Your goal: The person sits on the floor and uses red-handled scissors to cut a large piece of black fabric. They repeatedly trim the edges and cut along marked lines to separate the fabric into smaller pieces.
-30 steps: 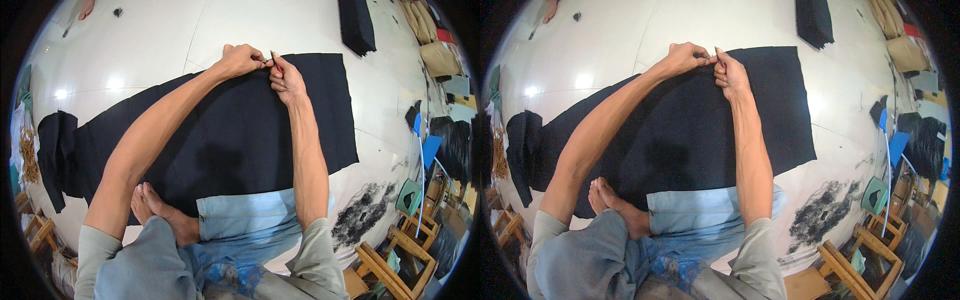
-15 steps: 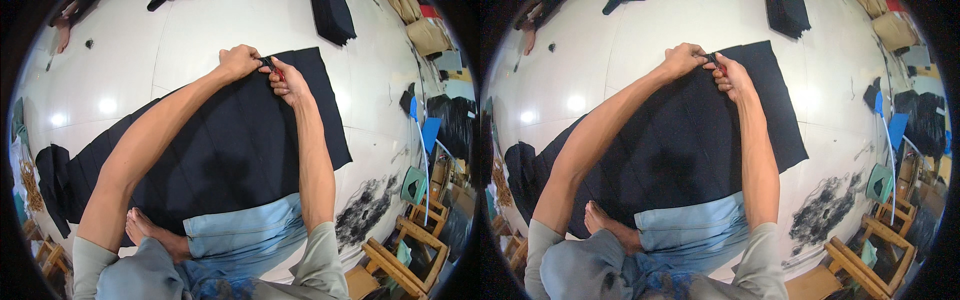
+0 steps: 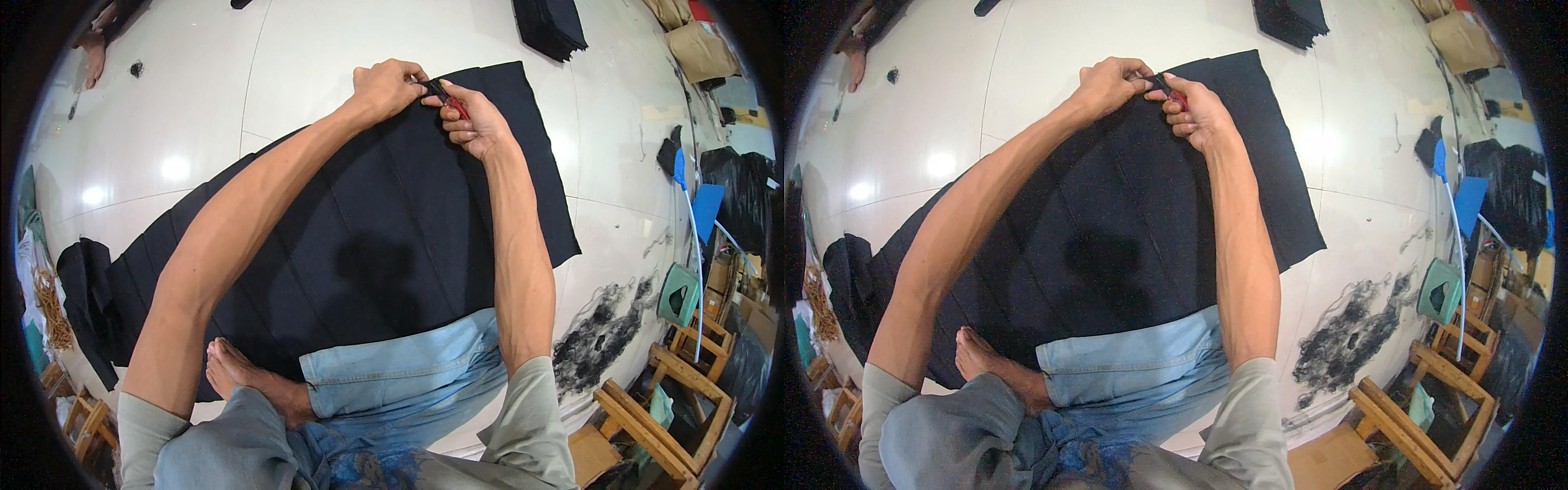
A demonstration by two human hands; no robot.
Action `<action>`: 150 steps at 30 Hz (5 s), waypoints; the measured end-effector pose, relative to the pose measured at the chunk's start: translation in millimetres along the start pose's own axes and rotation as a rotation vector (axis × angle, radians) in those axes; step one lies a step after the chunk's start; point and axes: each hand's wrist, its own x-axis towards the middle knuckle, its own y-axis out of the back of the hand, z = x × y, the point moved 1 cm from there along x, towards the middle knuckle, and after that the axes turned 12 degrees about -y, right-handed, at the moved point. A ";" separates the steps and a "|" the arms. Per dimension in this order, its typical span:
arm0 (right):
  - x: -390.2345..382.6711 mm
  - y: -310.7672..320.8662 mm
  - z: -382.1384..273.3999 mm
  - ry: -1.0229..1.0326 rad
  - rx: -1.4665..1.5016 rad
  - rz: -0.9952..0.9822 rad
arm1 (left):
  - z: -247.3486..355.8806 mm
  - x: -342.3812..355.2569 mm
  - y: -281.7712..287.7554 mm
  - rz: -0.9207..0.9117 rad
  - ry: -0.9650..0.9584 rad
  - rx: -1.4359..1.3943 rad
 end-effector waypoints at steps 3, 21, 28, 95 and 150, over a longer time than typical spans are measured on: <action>2.3 0.8 -1.5 -0.001 -0.001 0.018 | -0.1 -1.8 -0.9 0.010 -0.026 -0.023; 10.4 7.0 -6.2 0.206 0.001 0.002 | -2.8 -10.4 -4.4 0.083 -0.087 -0.207; -51.3 42.0 29.8 0.588 -0.615 1.042 | 6.4 -83.9 7.6 0.337 -0.266 0.212; -8.2 -142.5 68.9 -0.028 0.146 -0.159 | -52.6 -131.4 70.5 0.091 0.235 -0.356; -64.5 -164.1 154.4 0.875 -1.014 0.556 | -183.2 -495.9 187.9 0.438 0.182 0.621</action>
